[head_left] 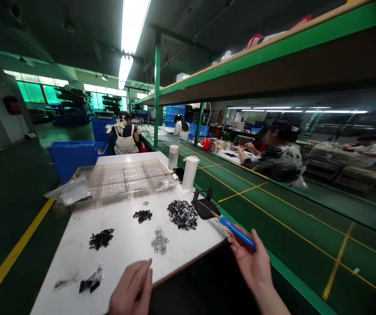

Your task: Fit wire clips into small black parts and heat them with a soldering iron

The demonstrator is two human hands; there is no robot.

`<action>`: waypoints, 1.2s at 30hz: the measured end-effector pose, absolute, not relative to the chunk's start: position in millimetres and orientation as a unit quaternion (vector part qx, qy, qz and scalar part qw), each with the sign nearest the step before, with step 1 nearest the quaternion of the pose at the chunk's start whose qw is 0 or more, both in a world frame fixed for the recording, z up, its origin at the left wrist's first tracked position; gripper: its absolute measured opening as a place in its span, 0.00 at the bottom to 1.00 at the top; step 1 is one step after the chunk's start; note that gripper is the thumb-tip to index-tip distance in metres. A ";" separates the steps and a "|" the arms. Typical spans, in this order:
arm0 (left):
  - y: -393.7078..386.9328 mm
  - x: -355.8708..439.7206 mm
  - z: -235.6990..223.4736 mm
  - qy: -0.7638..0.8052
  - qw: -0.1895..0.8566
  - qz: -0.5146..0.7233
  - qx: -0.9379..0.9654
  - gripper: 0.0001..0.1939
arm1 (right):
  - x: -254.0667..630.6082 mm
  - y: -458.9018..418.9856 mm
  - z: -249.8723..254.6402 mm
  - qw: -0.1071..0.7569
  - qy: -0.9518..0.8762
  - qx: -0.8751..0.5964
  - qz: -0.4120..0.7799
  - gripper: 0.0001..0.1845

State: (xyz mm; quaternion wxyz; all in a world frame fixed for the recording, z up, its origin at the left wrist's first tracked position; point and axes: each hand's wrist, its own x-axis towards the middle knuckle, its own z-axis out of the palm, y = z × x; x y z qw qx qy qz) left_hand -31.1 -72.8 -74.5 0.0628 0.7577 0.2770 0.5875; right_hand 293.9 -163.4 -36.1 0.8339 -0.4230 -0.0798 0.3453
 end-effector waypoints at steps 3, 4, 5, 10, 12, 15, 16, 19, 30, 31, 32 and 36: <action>-75.8 -28.7 -62.5 0.285 0.008 0.574 0.767 0.09 | 285.3 -153.4 -42.3 0.841 -0.066 -0.399 0.360 0.22; -77.5 -28.0 -61.0 0.293 -0.003 0.570 0.767 0.08 | 284.2 -150.8 -43.1 0.843 -0.060 -0.393 0.363 0.21; -78.8 -27.2 -60.8 0.299 -0.011 0.569 0.766 0.09 | 284.4 -148.1 -43.4 0.844 -0.055 -0.389 0.366 0.21; -80.4 -23.3 -66.9 0.316 -0.036 0.556 0.768 0.09 | 296.7 -129.6 -42.8 0.829 -0.050 -0.385 0.402 0.20; -80.7 -22.5 -67.2 0.316 -0.043 0.557 0.767 0.09 | 300.9 -124.1 -42.3 0.816 -0.044 -0.388 0.426 0.20; -81.6 -22.5 -65.7 0.311 -0.042 0.557 0.769 0.09 | 303.8 -124.2 -39.9 0.791 -0.016 -0.400 0.463 0.22; -81.6 -22.6 -65.7 0.311 -0.041 0.555 0.770 0.09 | 303.8 -126.0 -38.3 0.783 -0.003 -0.405 0.473 0.23; -80.5 -22.2 -68.6 0.314 -0.036 0.553 0.771 0.09 | 300.7 -131.5 -32.5 0.761 0.038 -0.421 0.493 0.26; -79.2 -19.5 -83.5 0.334 0.002 0.544 0.770 0.10 | 296.4 -131.8 -33.6 0.742 0.131 -0.358 0.552 0.15; -79.1 -19.8 -83.7 0.333 0.007 0.543 0.771 0.11 | 297.2 -130.1 -33.7 0.742 0.134 -0.350 0.555 0.16; -78.9 -20.1 -83.6 0.333 0.011 0.541 0.772 0.11 | 297.1 -128.0 -33.0 0.742 0.135 -0.345 0.559 0.17; -79.8 -20.7 -78.8 0.333 0.025 0.531 0.779 0.13 | 289.2 -120.5 -25.6 0.737 0.165 -0.336 0.563 0.23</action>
